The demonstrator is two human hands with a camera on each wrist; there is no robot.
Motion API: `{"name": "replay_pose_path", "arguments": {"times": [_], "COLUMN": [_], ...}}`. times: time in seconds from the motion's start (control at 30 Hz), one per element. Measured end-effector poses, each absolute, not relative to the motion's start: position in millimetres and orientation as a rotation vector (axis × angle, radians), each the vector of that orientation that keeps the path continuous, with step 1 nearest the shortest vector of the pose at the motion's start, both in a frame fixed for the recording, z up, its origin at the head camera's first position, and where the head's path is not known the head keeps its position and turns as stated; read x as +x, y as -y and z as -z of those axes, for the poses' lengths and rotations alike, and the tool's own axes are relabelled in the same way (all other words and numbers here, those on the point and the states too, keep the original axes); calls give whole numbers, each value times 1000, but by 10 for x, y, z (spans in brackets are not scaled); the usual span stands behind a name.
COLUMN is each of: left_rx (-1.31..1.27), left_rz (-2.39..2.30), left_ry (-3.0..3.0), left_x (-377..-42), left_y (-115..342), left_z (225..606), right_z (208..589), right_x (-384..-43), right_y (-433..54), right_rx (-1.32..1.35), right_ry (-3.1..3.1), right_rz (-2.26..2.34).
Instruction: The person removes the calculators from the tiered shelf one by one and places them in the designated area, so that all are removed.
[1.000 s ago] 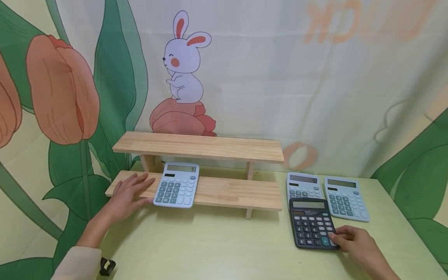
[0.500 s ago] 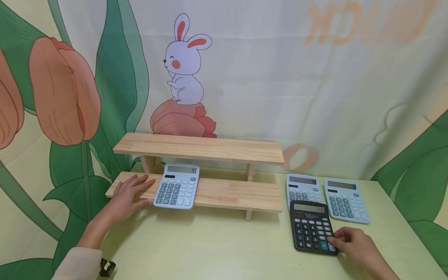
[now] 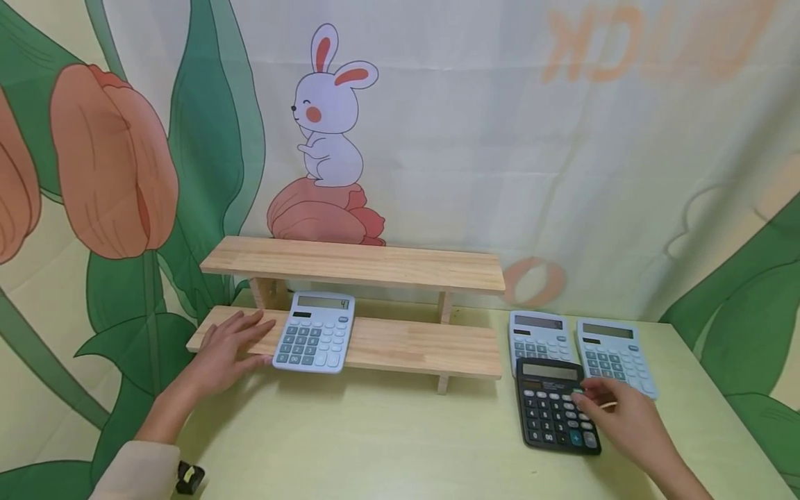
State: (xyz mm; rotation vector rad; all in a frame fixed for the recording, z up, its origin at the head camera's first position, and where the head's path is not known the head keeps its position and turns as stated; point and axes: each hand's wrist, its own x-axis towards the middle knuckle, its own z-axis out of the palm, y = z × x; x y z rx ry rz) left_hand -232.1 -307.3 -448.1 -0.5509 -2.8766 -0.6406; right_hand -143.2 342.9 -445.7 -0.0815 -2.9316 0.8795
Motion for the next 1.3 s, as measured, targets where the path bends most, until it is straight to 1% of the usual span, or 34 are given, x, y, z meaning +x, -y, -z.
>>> {"name": "replay_pose_path", "arguments": {"times": [0.2, 0.37, 0.6, 0.73, 0.97, 1.3], "left_rx": [-563, -571, -585, -581, -588, -571], "left_rz": [647, 645, 647, 641, 646, 646], "left_ry": [2892, 2889, 2887, 2892, 2896, 2903], "left_x": [-2350, -2375, -2378, -2374, -2373, -2311], "left_y": [3078, 3086, 3081, 3090, 3081, 3054], "left_z": [4451, 4428, 4453, 4475, 4449, 4442], "right_z": [4205, 4127, 4250, 4336, 4378, 4496], "right_x": [-1457, -1530, -1620, -1649, -1737, -1839], "right_y": [-2899, -2354, -1604, -1252, -801, -321], "right_rx": [67, 182, 389, 497, 547, 396], "right_ry": [2828, 2759, 2640, 2575, 2478, 2417], "right_rz": [-1127, -1443, -1915, -2158, -2355, -2448]}}
